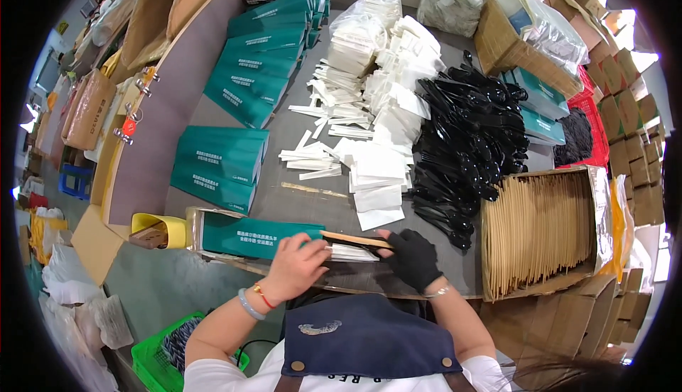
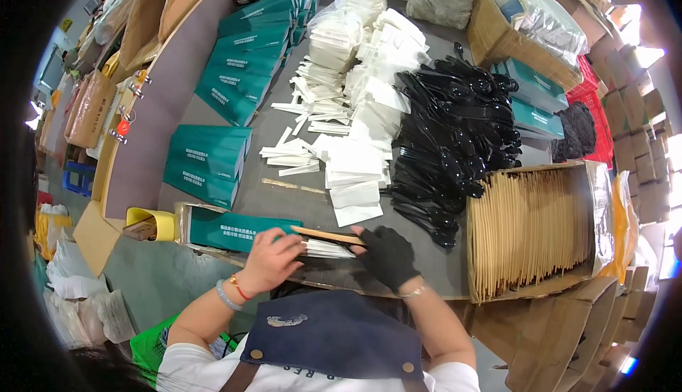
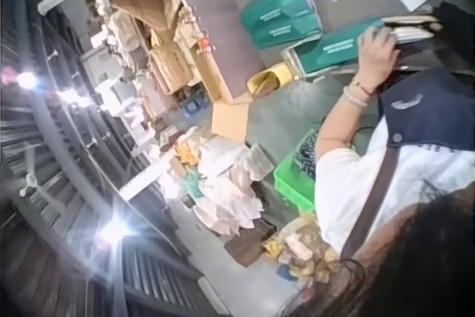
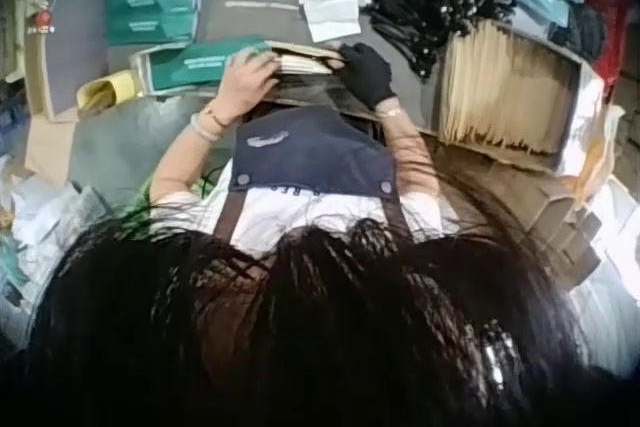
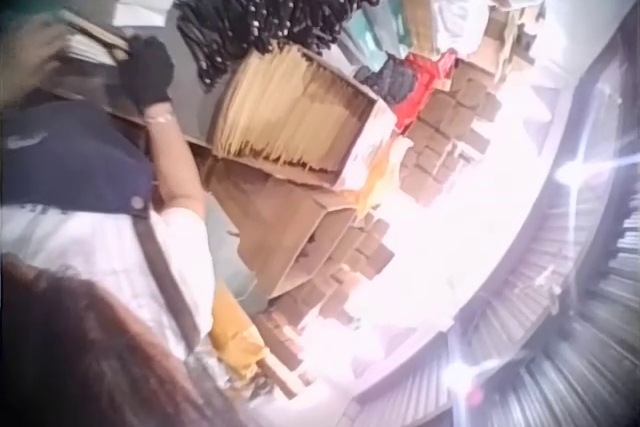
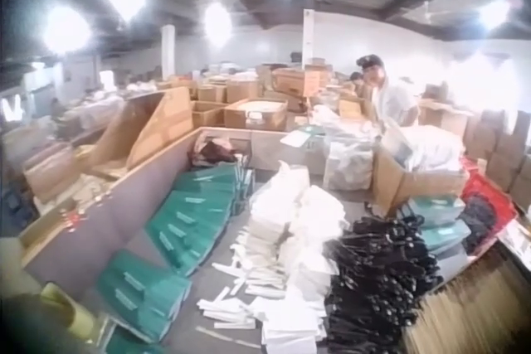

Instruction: Counting wooden sticks and placing them into green packaging envelopes.

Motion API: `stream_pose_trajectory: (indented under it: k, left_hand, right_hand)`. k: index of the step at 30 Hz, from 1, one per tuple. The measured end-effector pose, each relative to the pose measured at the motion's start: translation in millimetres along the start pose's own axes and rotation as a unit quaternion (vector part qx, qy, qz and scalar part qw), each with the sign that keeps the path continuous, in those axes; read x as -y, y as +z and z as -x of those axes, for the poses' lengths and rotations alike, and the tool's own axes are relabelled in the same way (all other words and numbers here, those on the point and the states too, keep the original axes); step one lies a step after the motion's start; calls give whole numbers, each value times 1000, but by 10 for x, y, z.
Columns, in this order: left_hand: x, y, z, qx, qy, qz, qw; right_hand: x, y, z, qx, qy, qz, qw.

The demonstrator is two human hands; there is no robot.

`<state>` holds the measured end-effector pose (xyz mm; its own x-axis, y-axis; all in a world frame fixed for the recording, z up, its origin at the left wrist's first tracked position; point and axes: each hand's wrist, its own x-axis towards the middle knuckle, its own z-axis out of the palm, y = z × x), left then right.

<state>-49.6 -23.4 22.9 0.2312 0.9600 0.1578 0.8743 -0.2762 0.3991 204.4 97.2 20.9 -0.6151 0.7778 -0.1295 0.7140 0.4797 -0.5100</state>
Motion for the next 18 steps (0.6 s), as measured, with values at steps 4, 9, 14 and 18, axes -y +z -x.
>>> stream_pose_trajectory:
  k: [4,9,14,18]
  left_hand:
    - [171,-138,-51,4,-50,0,999]
    - [169,41,-129,19,-28,61,998]
    - [-16,66,-289,20,-16,30,999]
    - [-33,159,-370,32,-7,53,998]
  right_hand:
    - [-270,-18,214,18,-88,77,993]
    - [-20,336,73,-21,-143,-14,989]
    - [-157,307,115,-58,-62,-76,994]
    - [-166,561,159,-104,23,-176,979]
